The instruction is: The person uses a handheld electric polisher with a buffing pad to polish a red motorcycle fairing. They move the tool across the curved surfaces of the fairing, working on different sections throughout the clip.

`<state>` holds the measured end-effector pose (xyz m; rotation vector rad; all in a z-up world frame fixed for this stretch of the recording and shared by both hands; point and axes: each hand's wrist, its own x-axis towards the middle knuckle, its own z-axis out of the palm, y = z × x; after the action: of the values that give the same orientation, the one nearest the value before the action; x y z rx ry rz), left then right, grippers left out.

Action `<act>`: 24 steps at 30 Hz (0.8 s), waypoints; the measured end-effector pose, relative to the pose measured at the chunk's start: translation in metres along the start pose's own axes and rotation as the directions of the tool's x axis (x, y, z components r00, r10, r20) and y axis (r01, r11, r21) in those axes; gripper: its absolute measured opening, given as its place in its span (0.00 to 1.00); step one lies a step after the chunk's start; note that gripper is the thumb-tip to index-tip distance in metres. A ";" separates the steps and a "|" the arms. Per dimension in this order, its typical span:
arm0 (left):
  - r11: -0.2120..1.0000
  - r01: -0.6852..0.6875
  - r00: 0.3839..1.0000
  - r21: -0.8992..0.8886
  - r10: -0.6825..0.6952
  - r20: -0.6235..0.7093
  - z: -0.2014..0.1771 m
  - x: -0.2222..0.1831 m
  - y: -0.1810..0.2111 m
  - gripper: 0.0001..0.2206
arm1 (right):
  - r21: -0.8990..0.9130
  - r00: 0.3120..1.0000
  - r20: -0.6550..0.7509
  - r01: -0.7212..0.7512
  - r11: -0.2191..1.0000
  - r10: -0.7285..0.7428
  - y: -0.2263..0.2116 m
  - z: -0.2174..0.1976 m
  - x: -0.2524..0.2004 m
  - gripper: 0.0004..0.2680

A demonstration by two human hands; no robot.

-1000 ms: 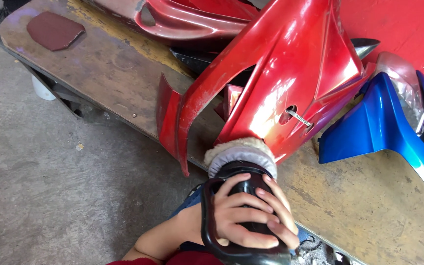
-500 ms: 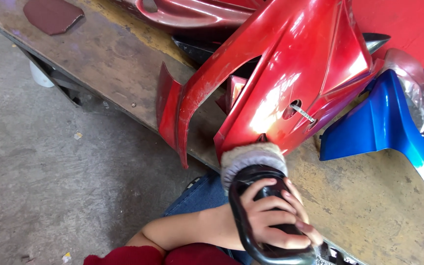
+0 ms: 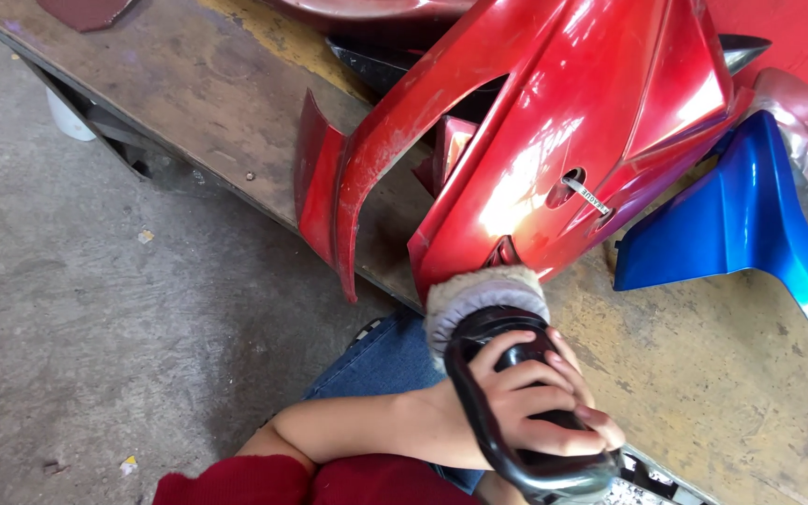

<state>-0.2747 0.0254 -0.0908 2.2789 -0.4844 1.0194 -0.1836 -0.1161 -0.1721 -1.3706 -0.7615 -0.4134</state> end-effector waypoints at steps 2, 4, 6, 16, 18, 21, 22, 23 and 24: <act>1.000 0.010 1.000 0.001 -0.010 -0.012 0.001 -0.002 0.002 0.12 | -0.063 0.995 0.075 -0.056 0.996 0.061 0.003 -0.006 0.001 0.08; 1.000 0.022 0.999 -0.002 -0.022 -0.027 0.009 -0.003 0.003 0.12 | -0.129 0.981 0.151 -0.103 0.986 0.122 0.004 -0.010 0.002 0.11; 0.999 0.035 0.999 -0.028 -0.036 -0.031 0.024 -0.003 0.004 0.12 | -0.022 0.996 0.085 -0.006 1.000 0.007 0.005 -0.013 0.001 0.04; 0.998 0.013 0.999 0.055 -0.011 -0.039 0.000 -0.005 0.003 0.15 | -0.100 1.000 -0.006 0.004 0.995 -0.005 0.002 0.017 0.000 0.10; 0.998 0.010 0.999 0.062 -0.007 -0.049 -0.003 -0.005 0.002 0.16 | 0.229 0.959 -0.012 0.279 0.933 -0.284 0.039 0.008 -0.006 0.11; 1.000 0.019 1.000 0.002 -0.018 -0.021 0.007 -0.002 0.004 0.16 | 0.185 0.954 0.221 0.162 0.969 -0.202 0.057 -0.042 -0.017 0.09; 1.000 0.013 1.000 -0.004 -0.013 -0.020 0.014 0.001 0.003 0.16 | 0.179 0.955 0.217 0.165 0.970 -0.203 0.053 -0.047 -0.015 0.09; 0.999 0.014 1.000 -0.034 -0.014 -0.006 0.021 0.004 0.002 0.15 | 0.000 0.987 0.143 0.075 0.997 -0.074 0.050 -0.052 -0.013 0.11; 0.998 0.015 1.000 -0.063 -0.015 0.008 0.028 0.007 0.001 0.15 | -0.167 0.998 0.052 -0.037 0.985 0.047 0.047 -0.056 -0.011 0.13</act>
<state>-0.2555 0.0063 -0.0997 2.2278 -0.4950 0.9748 -0.1466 -0.1638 -0.2144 -1.5576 -0.7557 -0.4139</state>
